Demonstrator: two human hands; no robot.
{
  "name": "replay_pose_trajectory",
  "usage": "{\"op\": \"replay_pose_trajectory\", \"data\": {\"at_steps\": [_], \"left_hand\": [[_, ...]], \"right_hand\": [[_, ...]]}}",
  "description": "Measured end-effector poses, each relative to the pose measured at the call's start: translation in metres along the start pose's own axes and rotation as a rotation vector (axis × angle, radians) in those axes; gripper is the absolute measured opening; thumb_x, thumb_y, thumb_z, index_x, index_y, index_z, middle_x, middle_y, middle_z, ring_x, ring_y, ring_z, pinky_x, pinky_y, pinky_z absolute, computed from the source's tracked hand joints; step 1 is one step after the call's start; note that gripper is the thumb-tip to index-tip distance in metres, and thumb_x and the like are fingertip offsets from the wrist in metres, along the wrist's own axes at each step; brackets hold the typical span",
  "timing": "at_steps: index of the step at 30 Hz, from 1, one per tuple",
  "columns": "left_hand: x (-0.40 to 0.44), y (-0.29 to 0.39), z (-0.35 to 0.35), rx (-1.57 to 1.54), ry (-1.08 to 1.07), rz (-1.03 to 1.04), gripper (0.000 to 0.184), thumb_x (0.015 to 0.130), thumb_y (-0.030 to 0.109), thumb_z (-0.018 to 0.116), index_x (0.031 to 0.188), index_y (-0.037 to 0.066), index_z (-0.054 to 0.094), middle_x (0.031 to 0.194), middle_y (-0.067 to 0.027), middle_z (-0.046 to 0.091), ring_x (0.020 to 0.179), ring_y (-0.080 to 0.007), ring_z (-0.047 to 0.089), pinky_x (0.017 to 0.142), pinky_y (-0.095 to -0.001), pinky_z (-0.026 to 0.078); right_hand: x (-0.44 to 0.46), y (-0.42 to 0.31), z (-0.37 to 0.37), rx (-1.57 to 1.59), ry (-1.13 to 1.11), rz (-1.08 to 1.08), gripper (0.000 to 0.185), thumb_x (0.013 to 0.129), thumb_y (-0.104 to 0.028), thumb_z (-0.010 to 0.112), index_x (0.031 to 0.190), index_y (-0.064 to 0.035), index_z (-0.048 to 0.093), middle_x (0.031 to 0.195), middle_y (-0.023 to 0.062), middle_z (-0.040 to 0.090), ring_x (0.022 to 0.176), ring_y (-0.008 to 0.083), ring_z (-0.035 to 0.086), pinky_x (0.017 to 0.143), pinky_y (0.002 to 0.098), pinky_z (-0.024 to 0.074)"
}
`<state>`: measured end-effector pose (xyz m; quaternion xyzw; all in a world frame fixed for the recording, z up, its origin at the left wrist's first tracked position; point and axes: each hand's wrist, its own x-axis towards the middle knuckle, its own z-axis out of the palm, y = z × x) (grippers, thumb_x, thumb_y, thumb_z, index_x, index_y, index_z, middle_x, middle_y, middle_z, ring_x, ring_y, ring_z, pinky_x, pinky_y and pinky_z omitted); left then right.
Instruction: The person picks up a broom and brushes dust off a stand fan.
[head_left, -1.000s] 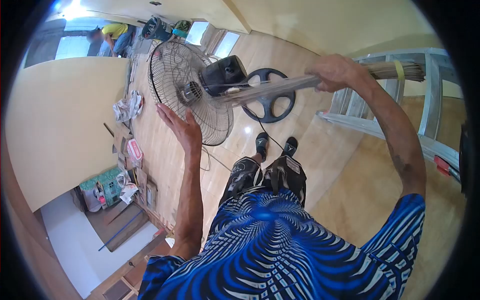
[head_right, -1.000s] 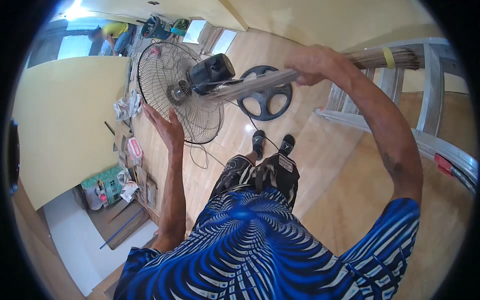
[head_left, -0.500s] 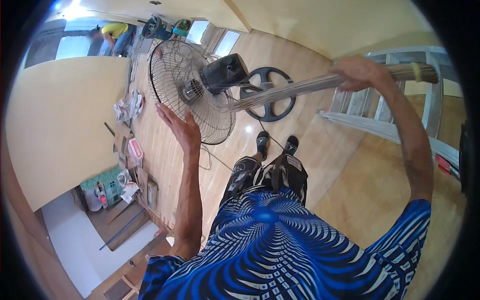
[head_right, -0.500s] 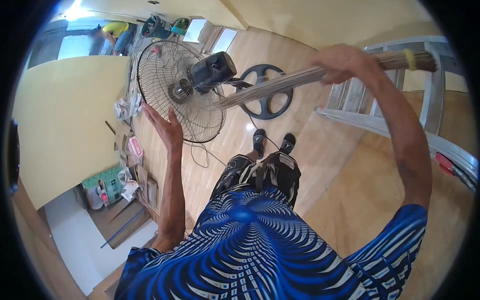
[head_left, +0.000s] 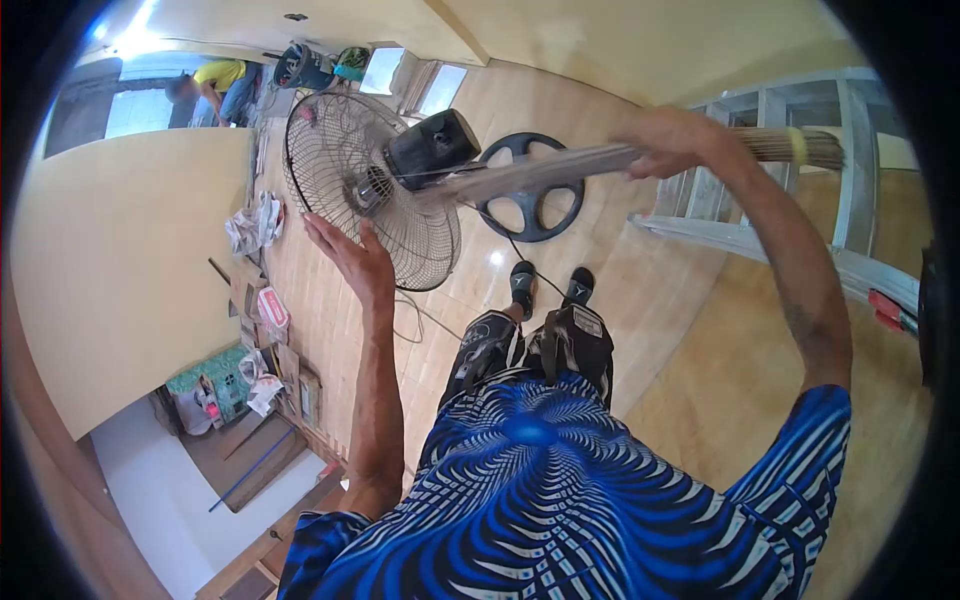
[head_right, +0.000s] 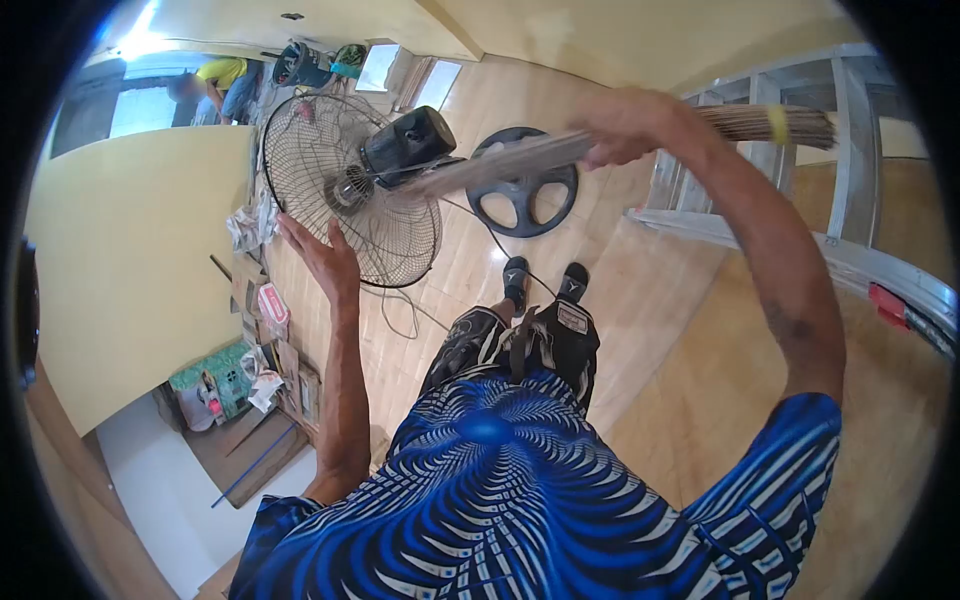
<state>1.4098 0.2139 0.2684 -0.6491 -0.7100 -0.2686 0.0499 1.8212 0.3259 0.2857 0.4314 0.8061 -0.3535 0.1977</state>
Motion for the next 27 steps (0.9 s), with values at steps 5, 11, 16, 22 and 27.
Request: {"op": "replay_pose_trajectory", "data": {"at_steps": [5, 11, 16, 22, 27], "left_hand": [[0.002, -0.002, -0.003, -0.016, -0.02, -0.058, 0.075, 0.088, 0.007, 0.057, 0.144, -0.004, 0.008, 0.149, -0.0291, 0.011, 0.139, -0.0419, 0.012, 0.113, -0.0472, 0.017], [0.003, -0.003, -0.003, 0.0, -0.02, -0.052, 0.074, 0.09, 0.009, 0.056, 0.144, -0.005, 0.008, 0.148, -0.0303, 0.01, 0.139, -0.0418, 0.012, 0.113, -0.0464, 0.017], [0.002, -0.005, -0.006, 0.013, -0.035, -0.041, 0.073, 0.09, 0.009, 0.055, 0.144, -0.006, 0.008, 0.148, -0.0311, 0.011, 0.139, -0.0421, 0.012, 0.113, -0.046, 0.016], [0.002, -0.011, 0.001, 0.026, -0.024, -0.034, 0.075, 0.089, 0.009, 0.056, 0.144, -0.005, 0.008, 0.148, -0.0309, 0.012, 0.139, -0.0422, 0.013, 0.112, -0.0458, 0.018], [0.0, 0.0, -0.005, 0.005, -0.034, -0.053, 0.076, 0.088, 0.008, 0.057, 0.144, -0.004, 0.007, 0.148, -0.0306, 0.011, 0.138, -0.0421, 0.014, 0.112, -0.0458, 0.018]], "right_hand": [[-0.025, 0.007, -0.007, -0.033, 0.066, -0.054, 0.035, 0.075, -0.027, 0.07, 0.101, -0.0056, 0.06, 0.086, 0.0166, 0.064, 0.088, 0.0343, 0.061, 0.077, 0.044, 0.0476], [-0.006, 0.001, 0.003, 0.028, 0.026, 0.008, 0.037, 0.074, -0.028, 0.071, 0.103, -0.0074, 0.061, 0.087, 0.0152, 0.065, 0.089, 0.0328, 0.062, 0.079, 0.0436, 0.0469], [-0.028, 0.023, -0.008, 0.022, 0.005, 0.056, 0.038, 0.074, -0.027, 0.07, 0.105, -0.0076, 0.061, 0.087, 0.0157, 0.065, 0.089, 0.0332, 0.062, 0.078, 0.0435, 0.0473], [-0.005, 0.025, 0.032, -0.067, 0.087, -0.053, 0.037, 0.073, -0.026, 0.07, 0.104, -0.0073, 0.061, 0.087, 0.0162, 0.065, 0.086, 0.0347, 0.063, 0.075, 0.0436, 0.0482], [-0.01, -0.008, 0.007, -0.114, 0.063, 0.037, 0.033, 0.074, -0.026, 0.069, 0.099, -0.0063, 0.063, 0.086, 0.0168, 0.065, 0.084, 0.0345, 0.063, 0.075, 0.0437, 0.0487]]}}
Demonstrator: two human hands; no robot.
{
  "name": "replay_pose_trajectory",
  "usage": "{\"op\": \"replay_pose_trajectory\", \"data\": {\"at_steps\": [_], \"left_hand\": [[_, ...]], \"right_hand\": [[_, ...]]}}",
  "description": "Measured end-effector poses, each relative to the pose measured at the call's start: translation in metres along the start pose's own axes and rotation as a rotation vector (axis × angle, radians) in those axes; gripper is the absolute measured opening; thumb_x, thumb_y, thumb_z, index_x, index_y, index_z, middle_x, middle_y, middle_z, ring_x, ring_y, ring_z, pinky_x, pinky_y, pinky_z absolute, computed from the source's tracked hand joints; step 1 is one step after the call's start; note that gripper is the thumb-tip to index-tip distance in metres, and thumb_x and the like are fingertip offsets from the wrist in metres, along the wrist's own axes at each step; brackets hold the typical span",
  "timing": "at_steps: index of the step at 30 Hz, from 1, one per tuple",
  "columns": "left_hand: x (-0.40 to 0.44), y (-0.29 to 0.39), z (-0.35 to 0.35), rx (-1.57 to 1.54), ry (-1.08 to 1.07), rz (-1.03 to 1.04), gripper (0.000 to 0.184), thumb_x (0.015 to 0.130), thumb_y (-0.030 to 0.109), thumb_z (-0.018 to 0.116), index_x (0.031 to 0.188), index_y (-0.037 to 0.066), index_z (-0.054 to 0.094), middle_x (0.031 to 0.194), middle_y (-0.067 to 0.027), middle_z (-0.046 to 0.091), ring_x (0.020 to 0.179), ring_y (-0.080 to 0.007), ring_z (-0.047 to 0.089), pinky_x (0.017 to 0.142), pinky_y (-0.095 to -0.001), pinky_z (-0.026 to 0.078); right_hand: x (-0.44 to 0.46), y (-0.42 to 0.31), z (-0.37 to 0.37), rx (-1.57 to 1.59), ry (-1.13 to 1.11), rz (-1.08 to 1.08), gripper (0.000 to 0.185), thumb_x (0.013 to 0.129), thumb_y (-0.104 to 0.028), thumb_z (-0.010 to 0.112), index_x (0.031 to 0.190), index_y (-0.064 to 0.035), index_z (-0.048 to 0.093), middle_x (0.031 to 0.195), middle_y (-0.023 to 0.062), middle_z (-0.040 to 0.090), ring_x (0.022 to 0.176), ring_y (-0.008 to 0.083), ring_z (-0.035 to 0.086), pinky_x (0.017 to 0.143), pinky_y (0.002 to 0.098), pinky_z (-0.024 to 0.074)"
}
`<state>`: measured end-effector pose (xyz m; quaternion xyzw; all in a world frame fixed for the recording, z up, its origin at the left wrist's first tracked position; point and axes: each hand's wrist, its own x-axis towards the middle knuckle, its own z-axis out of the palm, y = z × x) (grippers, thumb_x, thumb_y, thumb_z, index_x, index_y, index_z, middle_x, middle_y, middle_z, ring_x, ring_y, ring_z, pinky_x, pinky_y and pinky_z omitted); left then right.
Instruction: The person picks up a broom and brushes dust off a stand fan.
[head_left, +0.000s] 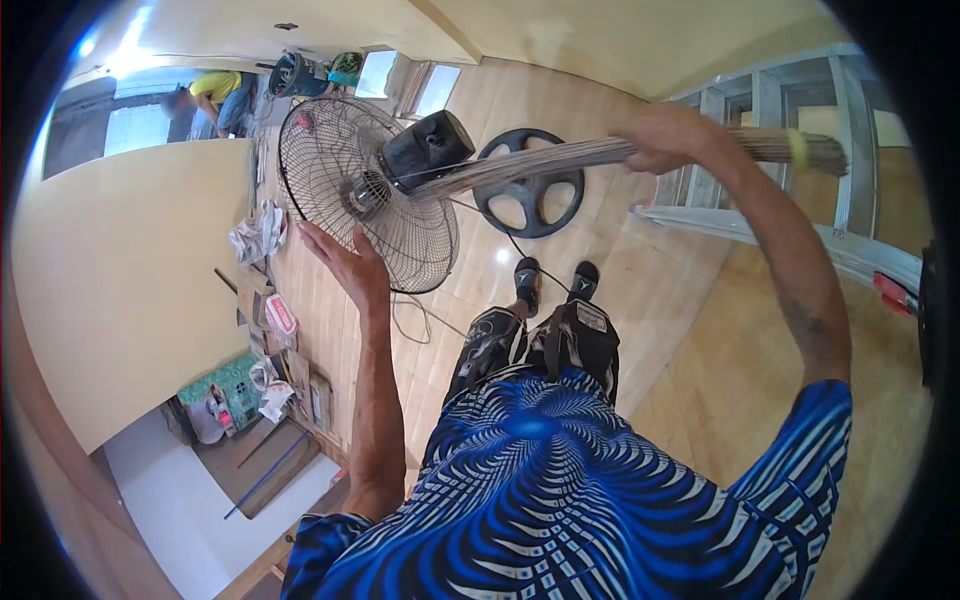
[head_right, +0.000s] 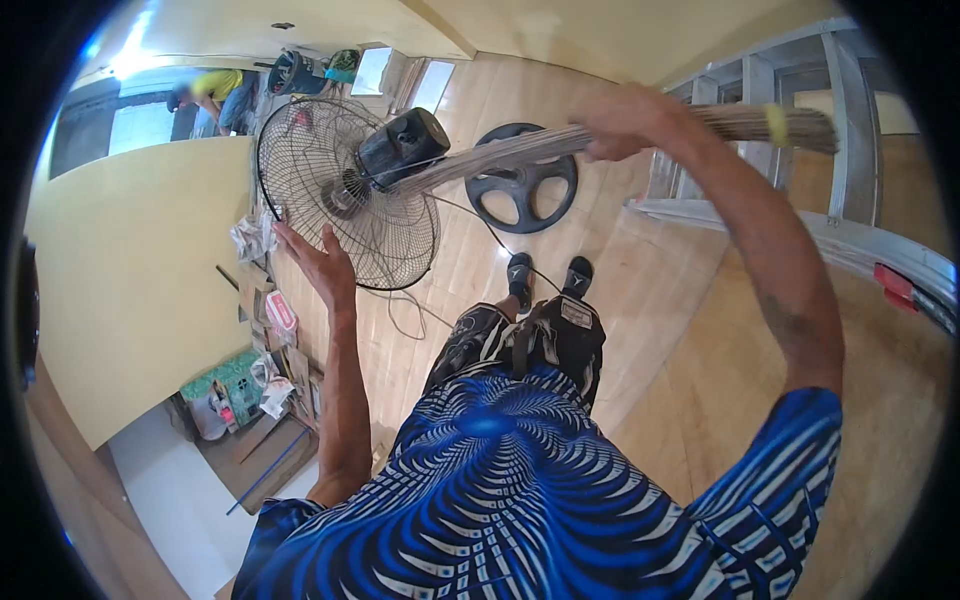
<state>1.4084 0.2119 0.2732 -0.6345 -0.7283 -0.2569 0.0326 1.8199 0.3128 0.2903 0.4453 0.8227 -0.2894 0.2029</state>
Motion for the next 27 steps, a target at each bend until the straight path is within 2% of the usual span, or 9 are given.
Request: {"op": "replay_pose_trajectory", "data": {"at_steps": [4, 7, 10, 13, 19, 22, 24, 26, 27], "left_hand": [[0.002, -0.007, 0.002, 0.01, 0.005, -0.006, 0.075, 0.088, 0.007, 0.056, 0.145, -0.004, 0.007, 0.148, -0.0296, 0.011, 0.139, -0.0418, 0.013, 0.112, -0.0461, 0.018], [0.0, -0.006, -0.001, 0.02, 0.004, 0.015, 0.075, 0.088, 0.007, 0.056, 0.145, -0.004, 0.007, 0.148, -0.029, 0.011, 0.139, -0.0418, 0.013, 0.112, -0.0462, 0.019], [0.0, -0.003, -0.001, 0.027, -0.004, 0.021, 0.075, 0.089, 0.007, 0.056, 0.145, -0.004, 0.007, 0.148, -0.029, 0.011, 0.139, -0.0418, 0.013, 0.112, -0.046, 0.019], [0.002, -0.011, 0.001, 0.023, -0.001, 0.017, 0.075, 0.088, 0.006, 0.056, 0.144, -0.004, 0.007, 0.148, -0.0292, 0.011, 0.138, -0.0418, 0.014, 0.112, -0.0459, 0.019], [0.002, -0.004, -0.001, 0.005, 0.002, 0.03, 0.075, 0.088, 0.004, 0.056, 0.144, -0.005, 0.008, 0.148, -0.0298, 0.011, 0.139, -0.0412, 0.013, 0.113, -0.0459, 0.019], [0.006, -0.006, -0.001, 0.007, 0.009, 0.028, 0.075, 0.088, 0.004, 0.056, 0.144, -0.004, 0.008, 0.148, -0.0295, 0.011, 0.139, -0.0411, 0.013, 0.113, -0.0458, 0.018], [0.003, -0.009, -0.003, 0.011, 0.002, 0.016, 0.075, 0.088, 0.005, 0.056, 0.145, -0.004, 0.008, 0.149, -0.0291, 0.01, 0.139, -0.0412, 0.012, 0.113, -0.0458, 0.018], [0.0, -0.008, -0.002, 0.005, -0.006, 0.015, 0.075, 0.088, 0.004, 0.056, 0.145, -0.003, 0.008, 0.149, -0.0286, 0.01, 0.139, -0.0414, 0.012, 0.113, -0.0458, 0.018], [0.0, -0.005, -0.002, -0.005, -0.003, 0.011, 0.075, 0.088, 0.004, 0.056, 0.145, -0.003, 0.008, 0.149, -0.0283, 0.01, 0.139, -0.0414, 0.012, 0.113, -0.0459, 0.018]], "right_hand": [[0.016, 0.012, 0.037, 0.074, -0.063, -0.14, 0.03, 0.074, -0.023, 0.068, 0.098, -0.006, 0.063, 0.087, 0.0165, 0.065, 0.086, 0.0337, 0.063, 0.076, 0.0437, 0.0488], [-0.003, 0.03, 0.017, 0.049, 0.042, -0.101, 0.03, 0.073, -0.022, 0.067, 0.099, -0.0064, 0.062, 0.088, 0.0166, 0.065, 0.088, 0.0336, 0.062, 0.076, 0.044, 0.0488], [0.011, 0.007, 0.018, 0.016, 0.169, -0.126, 0.03, 0.074, -0.022, 0.067, 0.099, -0.0068, 0.061, 0.087, 0.0163, 0.064, 0.09, 0.0338, 0.061, 0.077, 0.0441, 0.0487], [0.026, 0.001, 0.045, -0.057, 0.043, -0.096, 0.031, 0.075, -0.024, 0.068, 0.099, -0.0072, 0.061, 0.086, 0.0162, 0.064, 0.089, 0.0343, 0.062, 0.077, 0.0444, 0.0482], [-0.004, -0.006, 0.016, 0.02, 0.119, -0.051, 0.032, 0.075, -0.025, 0.066, 0.1, -0.0062, 0.061, 0.086, 0.0159, 0.064, 0.088, 0.0348, 0.061, 0.078, 0.0448, 0.048], [0.005, -0.02, 0.019, -0.035, -0.025, -0.088, 0.037, 0.074, -0.029, 0.068, 0.102, -0.0061, 0.06, 0.092, 0.0154, 0.064, 0.092, 0.0335, 0.06, 0.08, 0.0446, 0.0476], [-0.023, 0.007, 0.006, 0.05, 0.119, -0.121, 0.044, 0.072, -0.034, 0.07, 0.105, -0.0066, 0.06, 0.097, 0.0151, 0.063, 0.096, 0.0328, 0.06, 0.083, 0.0435, 0.0468], [-0.067, 0.019, -0.051, -0.047, 0.12, 0.002, 0.049, 0.07, -0.033, 0.073, 0.109, -0.0064, 0.06, 0.103, 0.0153, 0.063, 0.099, 0.0315, 0.059, 0.087, 0.042, 0.0455], [-0.087, 0.026, -0.065, -0.069, 0.244, 0.048, 0.051, 0.07, -0.031, 0.073, 0.112, -0.0067, 0.06, 0.104, 0.0151, 0.062, 0.101, 0.0306, 0.058, 0.088, 0.0416, 0.0446]]}}
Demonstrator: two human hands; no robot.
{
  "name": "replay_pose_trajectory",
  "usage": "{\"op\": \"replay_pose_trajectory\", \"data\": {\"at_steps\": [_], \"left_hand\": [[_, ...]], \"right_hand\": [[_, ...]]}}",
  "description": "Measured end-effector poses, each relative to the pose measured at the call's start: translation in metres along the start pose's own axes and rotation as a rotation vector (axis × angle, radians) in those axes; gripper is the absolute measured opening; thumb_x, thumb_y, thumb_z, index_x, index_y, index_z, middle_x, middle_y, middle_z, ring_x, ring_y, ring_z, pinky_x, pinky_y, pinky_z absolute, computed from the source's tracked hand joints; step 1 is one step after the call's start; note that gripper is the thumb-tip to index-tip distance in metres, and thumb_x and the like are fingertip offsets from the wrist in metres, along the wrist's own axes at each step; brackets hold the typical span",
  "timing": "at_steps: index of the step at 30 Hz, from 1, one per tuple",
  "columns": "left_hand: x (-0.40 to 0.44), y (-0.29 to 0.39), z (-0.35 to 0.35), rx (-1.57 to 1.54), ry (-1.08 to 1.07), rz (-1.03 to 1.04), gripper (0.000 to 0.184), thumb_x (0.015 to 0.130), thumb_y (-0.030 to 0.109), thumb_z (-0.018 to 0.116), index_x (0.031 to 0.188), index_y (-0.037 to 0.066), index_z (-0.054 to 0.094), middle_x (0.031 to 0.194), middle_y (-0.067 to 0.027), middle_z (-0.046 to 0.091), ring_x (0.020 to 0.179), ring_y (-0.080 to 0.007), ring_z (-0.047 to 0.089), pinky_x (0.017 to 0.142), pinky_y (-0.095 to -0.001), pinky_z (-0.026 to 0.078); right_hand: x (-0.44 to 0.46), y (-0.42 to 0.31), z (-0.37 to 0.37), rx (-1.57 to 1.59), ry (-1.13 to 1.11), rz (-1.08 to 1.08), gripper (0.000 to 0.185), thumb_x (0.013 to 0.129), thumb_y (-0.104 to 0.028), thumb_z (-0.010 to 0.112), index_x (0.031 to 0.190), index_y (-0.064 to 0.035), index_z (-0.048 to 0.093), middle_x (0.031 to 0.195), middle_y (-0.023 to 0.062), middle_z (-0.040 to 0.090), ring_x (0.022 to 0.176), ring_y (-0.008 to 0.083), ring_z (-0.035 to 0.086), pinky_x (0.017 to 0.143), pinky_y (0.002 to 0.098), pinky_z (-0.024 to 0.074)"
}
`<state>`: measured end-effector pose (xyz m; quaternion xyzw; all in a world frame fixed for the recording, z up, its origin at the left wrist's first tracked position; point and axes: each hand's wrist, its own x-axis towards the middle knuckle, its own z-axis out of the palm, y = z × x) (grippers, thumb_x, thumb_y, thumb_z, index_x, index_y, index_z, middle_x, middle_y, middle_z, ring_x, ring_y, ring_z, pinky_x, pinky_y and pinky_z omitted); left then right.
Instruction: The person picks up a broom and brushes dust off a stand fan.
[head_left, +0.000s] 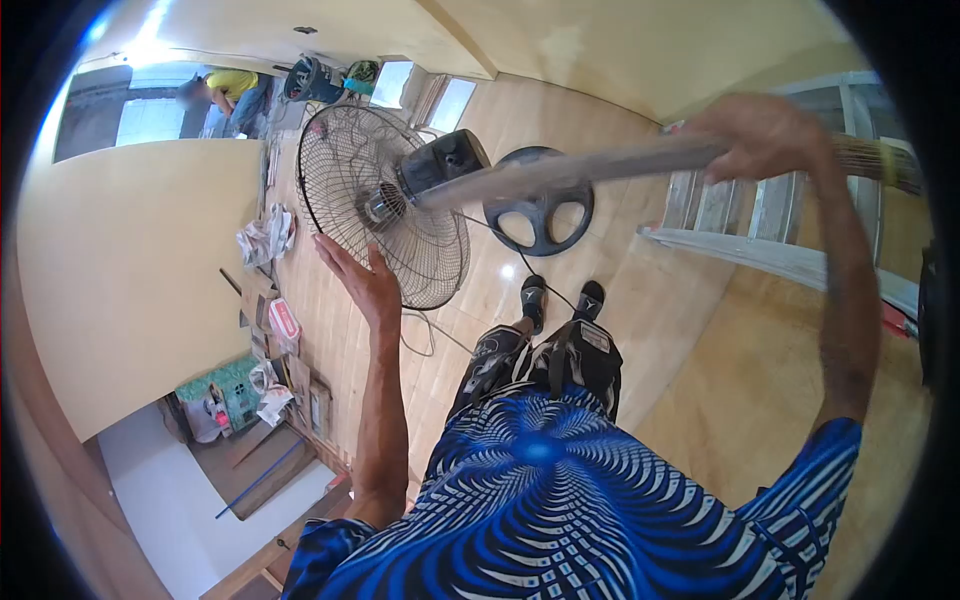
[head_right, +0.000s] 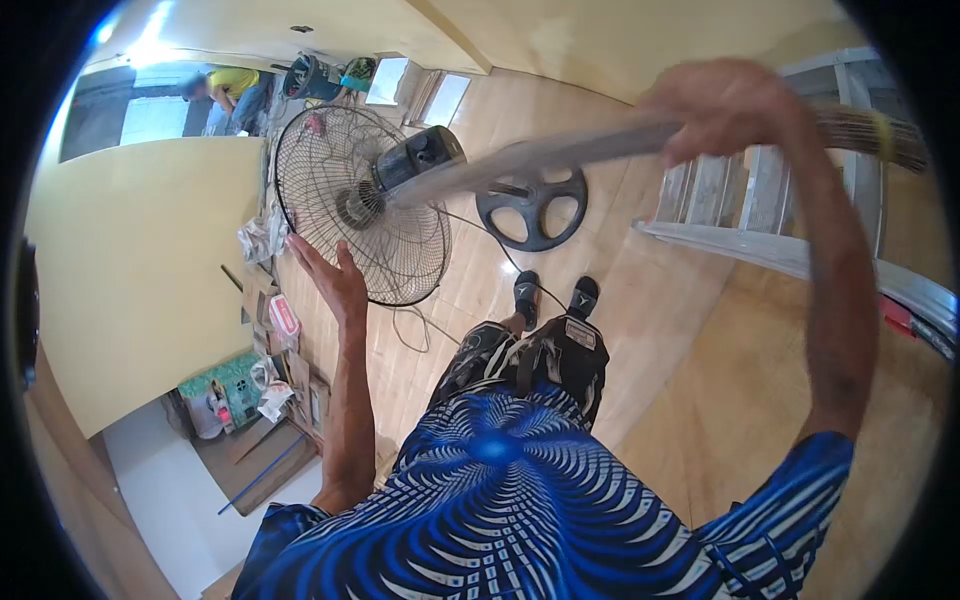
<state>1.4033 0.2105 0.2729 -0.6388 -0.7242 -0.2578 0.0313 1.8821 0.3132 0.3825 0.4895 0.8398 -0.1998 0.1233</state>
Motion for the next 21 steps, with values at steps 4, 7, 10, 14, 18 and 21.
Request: {"op": "replay_pose_trajectory", "data": {"at_steps": [4, 7, 10, 14, 18, 21], "left_hand": [[-0.001, 0.001, 0.002, -0.018, 0.016, -0.005, 0.075, 0.088, 0.003, 0.056, 0.145, -0.002, 0.008, 0.149, -0.0276, 0.01, 0.139, -0.0414, 0.012, 0.112, -0.0465, 0.018], [0.0, -0.001, 0.003, -0.029, 0.028, 0.005, 0.075, 0.087, 0.003, 0.056, 0.145, -0.002, 0.008, 0.149, -0.0279, 0.011, 0.139, -0.0417, 0.012, 0.112, -0.0467, 0.018], [-0.002, 0.0, 0.004, -0.031, 0.032, 0.014, 0.076, 0.087, 0.003, 0.057, 0.145, -0.002, 0.009, 0.149, -0.0282, 0.012, 0.139, -0.042, 0.012, 0.112, -0.0464, 0.018], [-0.003, -0.007, 0.008, -0.044, 0.049, -0.048, 0.076, 0.086, 0.002, 0.057, 0.145, -0.002, 0.009, 0.149, -0.0278, 0.012, 0.139, -0.0419, 0.013, 0.112, -0.0465, 0.019], [-0.003, 0.003, 0.006, -0.054, 0.038, -0.019, 0.076, 0.086, 0.002, 0.057, 0.145, -0.002, 0.009, 0.149, -0.0276, 0.012, 0.139, -0.0418, 0.013, 0.112, -0.0461, 0.019], [0.0, 0.004, 0.006, -0.051, 0.046, 0.002, 0.076, 0.086, 0.002, 0.057, 0.145, -0.002, 0.01, 0.149, -0.0275, 0.012, 0.139, -0.0415, 0.014, 0.112, -0.0455, 0.02]], "right_hand": [[-0.006, -0.012, -0.08, 0.131, -0.089, 0.183, 0.052, 0.072, -0.025, 0.074, 0.118, -0.0069, 0.057, 0.109, 0.0145, 0.061, 0.106, 0.0277, 0.056, 0.092, 0.0405, 0.0433], [0.03, 0.003, -0.052, -0.194, 0.217, 0.046, 0.049, 0.074, -0.024, 0.072, 0.118, -0.0073, 0.057, 0.103, 0.0139, 0.062, 0.101, 0.0286, 0.058, 0.09, 0.0409, 0.0443], [0.093, -0.022, -0.025, -0.228, 0.164, -0.157, 0.044, 0.076, -0.026, 0.071, 0.114, -0.0103, 0.058, 0.095, 0.0134, 0.063, 0.095, 0.0315, 0.059, 0.085, 0.0432, 0.0461], [0.115, -0.024, -0.014, -0.187, 0.163, -0.103, 0.038, 0.077, -0.027, 0.07, 0.11, -0.0113, 0.058, 0.092, 0.0131, 0.063, 0.093, 0.0329, 0.059, 0.082, 0.0445, 0.0465], [0.099, -0.008, -0.027, -0.137, 0.174, -0.062, 0.039, 0.077, -0.027, 0.07, 0.111, -0.0112, 0.058, 0.09, 0.0132, 0.063, 0.092, 0.0319, 0.06, 0.081, 0.045, 0.0462], [0.108, -0.023, -0.018, -0.202, 0.129, -0.108, 0.04, 0.078, -0.026, 0.07, 0.113, -0.0107, 0.057, 0.092, 0.0143, 0.063, 0.092, 0.0321, 0.06, 0.081, 0.0443, 0.0461]]}}
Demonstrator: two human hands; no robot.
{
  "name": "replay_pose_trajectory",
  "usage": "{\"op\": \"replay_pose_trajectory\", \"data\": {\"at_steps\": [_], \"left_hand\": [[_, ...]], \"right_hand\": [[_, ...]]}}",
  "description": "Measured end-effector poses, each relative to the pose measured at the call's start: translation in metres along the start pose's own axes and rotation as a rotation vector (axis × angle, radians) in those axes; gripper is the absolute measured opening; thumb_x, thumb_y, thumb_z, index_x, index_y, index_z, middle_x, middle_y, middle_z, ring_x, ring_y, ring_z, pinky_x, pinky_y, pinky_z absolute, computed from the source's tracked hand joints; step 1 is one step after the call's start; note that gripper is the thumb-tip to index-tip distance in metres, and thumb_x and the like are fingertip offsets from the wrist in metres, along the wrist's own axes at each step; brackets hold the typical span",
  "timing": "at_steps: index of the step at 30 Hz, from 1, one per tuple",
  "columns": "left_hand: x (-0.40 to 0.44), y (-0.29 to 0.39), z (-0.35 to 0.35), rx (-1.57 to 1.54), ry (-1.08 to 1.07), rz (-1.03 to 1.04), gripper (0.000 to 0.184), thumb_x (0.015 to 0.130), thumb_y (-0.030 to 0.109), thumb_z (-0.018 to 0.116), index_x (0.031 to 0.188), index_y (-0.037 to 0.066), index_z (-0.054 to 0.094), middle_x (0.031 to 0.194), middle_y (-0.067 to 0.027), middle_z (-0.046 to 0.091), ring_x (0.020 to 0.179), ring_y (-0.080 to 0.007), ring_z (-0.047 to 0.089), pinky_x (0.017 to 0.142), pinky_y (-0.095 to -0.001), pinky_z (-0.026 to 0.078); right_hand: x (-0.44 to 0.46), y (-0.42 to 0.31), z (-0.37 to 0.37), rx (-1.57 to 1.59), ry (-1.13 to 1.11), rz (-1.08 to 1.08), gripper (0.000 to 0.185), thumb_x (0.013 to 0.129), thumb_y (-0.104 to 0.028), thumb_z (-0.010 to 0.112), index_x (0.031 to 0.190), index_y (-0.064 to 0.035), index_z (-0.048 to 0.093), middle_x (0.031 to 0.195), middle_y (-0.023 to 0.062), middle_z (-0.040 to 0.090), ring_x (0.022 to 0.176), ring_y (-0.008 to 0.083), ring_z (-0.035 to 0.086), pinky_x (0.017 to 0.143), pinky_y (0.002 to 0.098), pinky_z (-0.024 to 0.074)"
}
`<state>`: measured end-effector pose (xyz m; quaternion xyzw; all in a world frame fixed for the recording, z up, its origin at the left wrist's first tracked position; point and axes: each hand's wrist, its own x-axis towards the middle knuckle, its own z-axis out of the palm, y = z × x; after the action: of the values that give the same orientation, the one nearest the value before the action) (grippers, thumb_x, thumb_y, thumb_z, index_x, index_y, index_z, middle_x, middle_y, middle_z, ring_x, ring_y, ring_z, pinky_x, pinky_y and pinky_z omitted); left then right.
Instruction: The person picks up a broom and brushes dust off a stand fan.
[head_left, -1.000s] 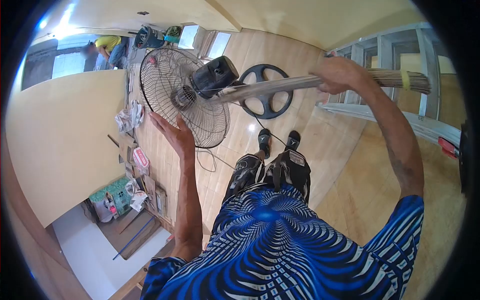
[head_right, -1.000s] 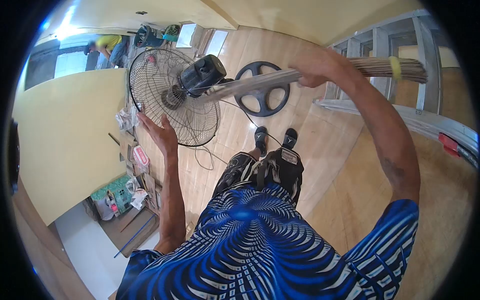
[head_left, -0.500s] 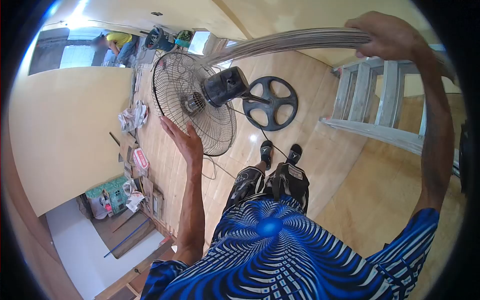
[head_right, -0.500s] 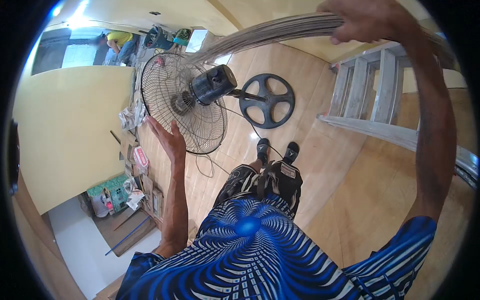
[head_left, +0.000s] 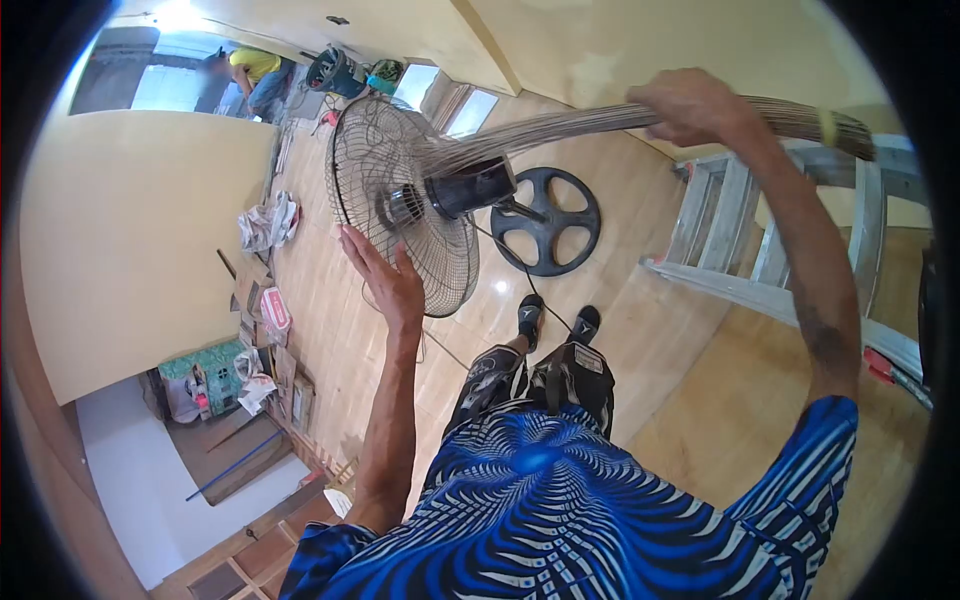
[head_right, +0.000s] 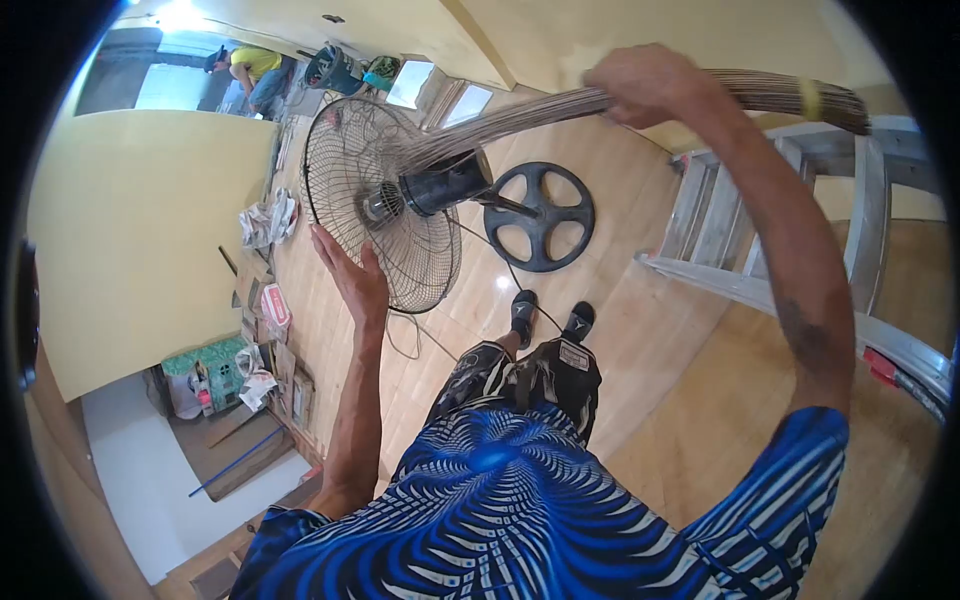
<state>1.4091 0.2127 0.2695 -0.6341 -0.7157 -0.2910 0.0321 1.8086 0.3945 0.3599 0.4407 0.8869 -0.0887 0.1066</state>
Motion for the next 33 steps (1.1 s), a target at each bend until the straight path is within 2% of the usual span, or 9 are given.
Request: {"op": "replay_pose_trajectory", "data": {"at_steps": [5, 8, 12, 18, 20, 22, 26, 30, 33], "left_hand": [[-0.003, -0.006, -0.004, 0.014, 0.001, -0.062, 0.075, 0.086, 0.001, 0.057, 0.145, -0.002, 0.01, 0.149, -0.0272, 0.013, 0.139, -0.0413, 0.014, 0.111, -0.0454, 0.021], [-0.005, 0.001, -0.002, 0.003, 0.002, -0.032, 0.075, 0.086, 0.001, 0.057, 0.145, -0.002, 0.011, 0.149, -0.0278, 0.013, 0.139, -0.0415, 0.014, 0.112, -0.0455, 0.021], [-0.002, -0.001, -0.003, 0.031, -0.006, -0.002, 0.076, 0.086, 0.001, 0.057, 0.145, -0.002, 0.01, 0.149, -0.0275, 0.013, 0.139, -0.0416, 0.014, 0.112, -0.0459, 0.02], [-0.006, -0.003, -0.002, 0.008, -0.007, -0.06, 0.076, 0.086, 0.002, 0.058, 0.145, -0.003, 0.01, 0.148, -0.0279, 0.014, 0.139, -0.0419, 0.014, 0.112, -0.0472, 0.019], [-0.006, 0.002, -0.002, 0.007, -0.023, -0.03, 0.076, 0.086, 0.002, 0.057, 0.144, -0.003, 0.01, 0.148, -0.0288, 0.014, 0.138, -0.0423, 0.013, 0.112, -0.0475, 0.018], [-0.004, 0.002, 0.0, 0.035, -0.021, -0.008, 0.076, 0.085, 0.002, 0.057, 0.144, -0.004, 0.009, 0.148, -0.029, 0.015, 0.138, -0.0425, 0.013, 0.112, -0.0474, 0.018], [-0.001, -0.009, 0.002, 0.011, -0.003, -0.043, 0.076, 0.085, 0.001, 0.057, 0.144, -0.004, 0.009, 0.148, -0.0286, 0.015, 0.138, -0.0423, 0.014, 0.113, -0.0471, 0.018], [-0.005, -0.004, -0.001, 0.028, -0.006, -0.014, 0.075, 0.085, 0.001, 0.057, 0.144, -0.004, 0.01, 0.148, -0.0293, 0.015, 0.138, -0.043, 0.015, 0.112, -0.0469, 0.018], [-0.004, 0.002, 0.002, 0.008, -0.022, 0.005, 0.075, 0.085, 0.001, 0.057, 0.144, -0.004, 0.01, 0.148, -0.029, 0.015, 0.138, -0.0425, 0.015, 0.112, -0.0467, 0.018]], "right_hand": [[-0.016, 0.032, 0.007, 0.198, 0.152, 0.067, 0.044, 0.077, -0.025, 0.069, 0.116, -0.0074, 0.056, 0.098, 0.0169, 0.062, 0.095, 0.0348, 0.058, 0.085, 0.0427, 0.0452], [-0.029, 0.058, -0.002, 0.423, 0.041, 0.294, 0.044, 0.077, -0.025, 0.069, 0.115, -0.006, 0.056, 0.099, 0.0174, 0.062, 0.097, 0.0346, 0.057, 0.086, 0.0433, 0.0447], [0.008, 0.008, 0.005, 0.018, -0.186, 0.051, 0.05, 0.077, -0.029, 0.068, 0.121, -0.0086, 0.055, 0.106, 0.0168, 0.062, 0.101, 0.0319, 0.058, 0.087, 0.0423, 0.0453], [0.009, 0.036, 0.001, 0.102, 0.061, 0.088, 0.051, 0.077, -0.031, 0.068, 0.121, -0.0078, 0.055, 0.109, 0.0153, 0.062, 0.103, 0.0316, 0.057, 0.088, 0.0429, 0.0455], [0.006, 0.04, -0.004, 0.283, -0.069, 0.214, 0.052, 0.077, -0.03, 0.068, 0.122, -0.0074, 0.055, 0.108, 0.0159, 0.062, 0.104, 0.0322, 0.057, 0.088, 0.043, 0.0453], [0.016, 0.016, -0.006, 0.104, -0.177, 0.149, 0.052, 0.077, -0.029, 0.068, 0.122, -0.0074, 0.054, 0.107, 0.0162, 0.062, 0.102, 0.0324, 0.058, 0.088, 0.0429, 0.0454], [0.046, -0.003, 0.021, 0.186, -0.153, 0.106, 0.049, 0.076, -0.029, 0.069, 0.118, -0.0064, 0.056, 0.101, 0.0161, 0.063, 0.098, 0.0325, 0.059, 0.086, 0.0439, 0.0464], [0.021, 0.033, -0.006, 0.362, 0.03, 0.138, 0.039, 0.076, -0.027, 0.069, 0.104, -0.0024, 0.059, 0.093, 0.0164, 0.063, 0.08, 0.0291, 0.064, 0.068, 0.0409, 0.0513], [0.032, 0.012, -0.033, 0.156, -0.307, 0.055, 0.039, 0.076, -0.022, 0.066, 0.107, 0.0, 0.059, 0.083, 0.0158, 0.064, 0.055, 0.0261, 0.062, 0.05, 0.0357, 0.0506]]}}
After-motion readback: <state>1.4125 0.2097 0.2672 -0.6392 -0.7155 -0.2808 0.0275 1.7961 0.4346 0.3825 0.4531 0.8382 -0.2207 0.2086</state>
